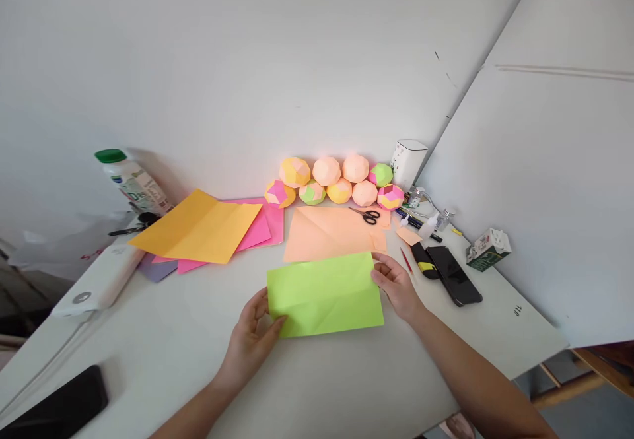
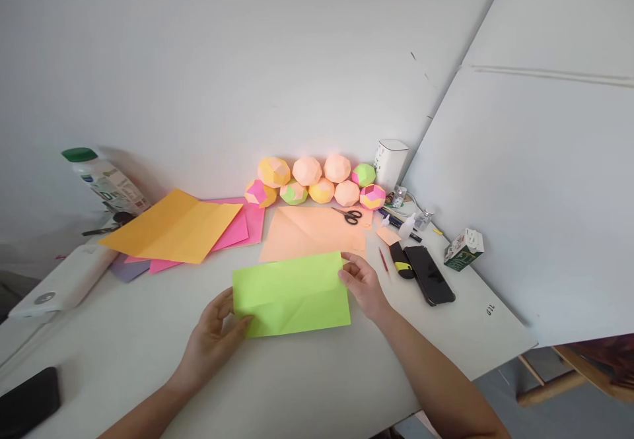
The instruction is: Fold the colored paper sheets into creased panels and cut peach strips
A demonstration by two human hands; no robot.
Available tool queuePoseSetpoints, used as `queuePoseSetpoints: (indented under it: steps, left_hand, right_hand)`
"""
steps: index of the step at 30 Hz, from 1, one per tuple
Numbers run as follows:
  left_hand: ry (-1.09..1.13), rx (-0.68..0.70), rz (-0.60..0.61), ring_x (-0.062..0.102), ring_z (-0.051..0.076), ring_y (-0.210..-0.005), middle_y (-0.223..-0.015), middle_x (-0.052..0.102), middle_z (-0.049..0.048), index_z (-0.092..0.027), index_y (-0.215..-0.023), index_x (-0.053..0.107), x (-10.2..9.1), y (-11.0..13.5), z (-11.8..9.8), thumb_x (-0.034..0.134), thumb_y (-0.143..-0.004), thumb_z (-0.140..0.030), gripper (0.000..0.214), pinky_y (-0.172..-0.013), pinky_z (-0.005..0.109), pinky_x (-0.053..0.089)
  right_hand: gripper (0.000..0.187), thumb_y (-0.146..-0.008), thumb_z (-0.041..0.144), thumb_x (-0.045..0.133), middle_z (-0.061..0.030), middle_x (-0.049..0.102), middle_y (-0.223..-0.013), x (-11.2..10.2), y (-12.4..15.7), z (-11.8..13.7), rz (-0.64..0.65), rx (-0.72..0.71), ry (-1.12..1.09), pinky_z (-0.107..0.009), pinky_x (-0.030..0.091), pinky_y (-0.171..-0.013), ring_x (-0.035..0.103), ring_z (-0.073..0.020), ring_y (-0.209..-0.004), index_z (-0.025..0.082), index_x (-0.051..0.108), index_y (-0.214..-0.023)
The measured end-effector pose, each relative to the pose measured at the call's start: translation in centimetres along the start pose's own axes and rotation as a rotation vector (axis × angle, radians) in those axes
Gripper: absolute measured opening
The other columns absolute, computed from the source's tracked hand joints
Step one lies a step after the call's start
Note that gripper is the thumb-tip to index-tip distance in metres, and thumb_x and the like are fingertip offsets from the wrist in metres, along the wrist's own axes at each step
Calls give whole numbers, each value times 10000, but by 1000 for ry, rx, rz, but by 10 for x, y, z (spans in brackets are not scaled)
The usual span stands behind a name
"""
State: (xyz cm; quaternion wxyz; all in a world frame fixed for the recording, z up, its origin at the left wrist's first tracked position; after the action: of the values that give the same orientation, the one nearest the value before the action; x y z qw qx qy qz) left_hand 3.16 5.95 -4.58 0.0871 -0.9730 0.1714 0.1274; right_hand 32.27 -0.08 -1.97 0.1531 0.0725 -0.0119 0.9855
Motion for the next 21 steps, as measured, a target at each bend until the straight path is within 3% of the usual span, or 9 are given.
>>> queuePoseSetpoints:
  steps: [3, 5, 8, 10, 12, 14, 18, 21]
  left_hand:
    - [-140, 99, -149, 578, 238, -1106, -1170, 590, 89, -271, -1252, 406, -19, 2, -4, 557, -861, -370, 431, -931, 438, 487]
    - [-245, 322, -157, 609, 226, -1032, -1066, 618, 64, -286, -1152, 454, -25, 7, -23, 544, -859, -263, 307, -877, 427, 510]
    - [-326, 763, 38, 620, 246, -1027, -927, 655, 23, -293, -1009, 463, -11, 28, -60, 534, -793, -133, 277, -870, 472, 498]
    - [-390, 923, 277, 582, 282, -1113, -1001, 667, 57, -274, -989, 482, 9, 44, -72, 525, -773, -156, 250, -913, 512, 471]
    - [-493, 929, 529, 508, 306, -1213, -1177, 623, 124, -235, -1020, 532, 33, 54, -69, 477, -792, -183, 241, -969, 524, 437]
    - [-551, 896, 679, 448, 302, -1274, -1272, 571, 157, -196, -1105, 557, 48, 59, -64, 419, -806, -145, 334, -1009, 520, 408]
    - [-474, 819, 702, 411, 277, -1311, -1293, 571, 142, -202, -1280, 513, 49, 52, -56, 402, -851, -122, 449, -1039, 497, 391]
    - [-228, 567, 678, 540, 262, -1197, -1214, 636, 105, -256, -1254, 563, 38, 36, -44, 441, -908, -274, 367, -1002, 452, 443]
  right_hand:
    - [308, -725, 409, 721, -50, 644, -873, 14, 6, 13, 202, -21, 79, -386, 481, -826, 604, -197, -892, 209, 640, -945]
    - [222, -719, 392, 728, -60, 647, -927, 29, 13, 30, 422, -91, 151, -433, 448, -903, 589, -221, -1005, 209, 641, -811]
    - [227, -710, 416, 730, -83, 655, -1001, 54, 38, 42, 891, -92, 296, -478, 381, -980, 528, -252, -1152, 208, 640, -694]
    - [275, -687, 466, 737, -103, 642, -1099, 59, 53, 38, 1110, -11, 375, -470, 359, -1001, 485, -250, -1217, 205, 658, -723]
    - [323, -678, 504, 731, -111, 630, -1149, 60, 58, 34, 1191, 29, 400, -453, 346, -1014, 474, -235, -1237, 202, 662, -769]
    - [340, -688, 510, 720, -115, 623, -1175, 62, 61, 29, 1229, 29, 398, -448, 333, -1024, 463, -225, -1251, 198, 665, -811]
    - [463, -662, 519, 738, -125, 568, -1273, 61, 64, 19, 1288, 47, 391, -443, 289, -1055, 390, -230, -1315, 199, 673, -990]
    - [713, -603, 530, 776, -146, 530, -1318, 54, 59, 22, 1271, 47, 345, -455, 271, -1064, 386, -254, -1318, 193, 590, -1204]
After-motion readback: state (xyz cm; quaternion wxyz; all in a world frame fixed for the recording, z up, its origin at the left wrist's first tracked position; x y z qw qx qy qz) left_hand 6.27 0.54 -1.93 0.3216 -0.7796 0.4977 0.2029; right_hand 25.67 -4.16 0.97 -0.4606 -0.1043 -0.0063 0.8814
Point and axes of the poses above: each hand's wrist, its own y-axis away from the middle knuckle, its own x-axis out of the palm, z = x × y, the point moved 9 cm from there along -y, towards the middle knuckle
